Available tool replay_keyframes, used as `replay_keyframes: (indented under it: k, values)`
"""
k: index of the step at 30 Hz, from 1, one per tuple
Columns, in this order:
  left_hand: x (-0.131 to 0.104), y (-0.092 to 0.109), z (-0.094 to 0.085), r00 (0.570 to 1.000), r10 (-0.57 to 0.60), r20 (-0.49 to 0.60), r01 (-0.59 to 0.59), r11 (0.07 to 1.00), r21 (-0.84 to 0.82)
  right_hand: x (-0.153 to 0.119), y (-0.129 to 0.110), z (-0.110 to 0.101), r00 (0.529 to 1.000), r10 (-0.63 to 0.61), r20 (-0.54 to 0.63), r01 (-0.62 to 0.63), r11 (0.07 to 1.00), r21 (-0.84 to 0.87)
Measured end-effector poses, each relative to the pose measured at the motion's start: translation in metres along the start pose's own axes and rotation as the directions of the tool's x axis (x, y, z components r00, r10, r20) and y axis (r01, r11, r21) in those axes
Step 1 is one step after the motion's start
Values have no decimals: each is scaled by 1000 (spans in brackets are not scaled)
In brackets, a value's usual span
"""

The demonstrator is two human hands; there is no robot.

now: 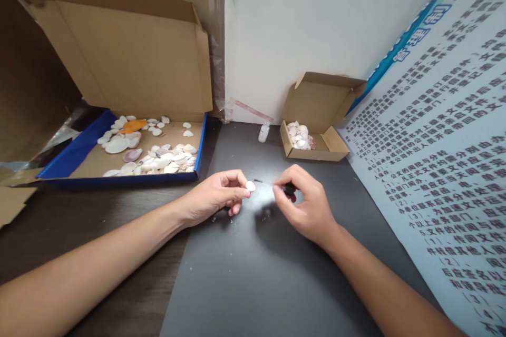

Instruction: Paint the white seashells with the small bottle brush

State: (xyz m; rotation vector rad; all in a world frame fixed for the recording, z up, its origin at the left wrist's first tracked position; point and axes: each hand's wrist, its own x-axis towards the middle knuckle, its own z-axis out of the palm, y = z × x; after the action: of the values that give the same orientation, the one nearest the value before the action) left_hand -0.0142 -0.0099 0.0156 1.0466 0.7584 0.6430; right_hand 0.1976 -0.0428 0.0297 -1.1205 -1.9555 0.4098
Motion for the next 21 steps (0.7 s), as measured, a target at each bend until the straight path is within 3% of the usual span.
replay_keyframes:
  k: [2,12,21]
  values:
    - [0,-1,0,1000,10,3,-10,1000,4,0,-1,0,999,-13,39,13,1000,9]
    - [1,-4,-2,997,49,56,-56,990,132,-2,-1,0,1000,10,-6,-10,1000,-27]
    - [-1,-1,2,997,36,71,-52,971,232,-2,-2,-1,997,4,71,-4,1000,-1]
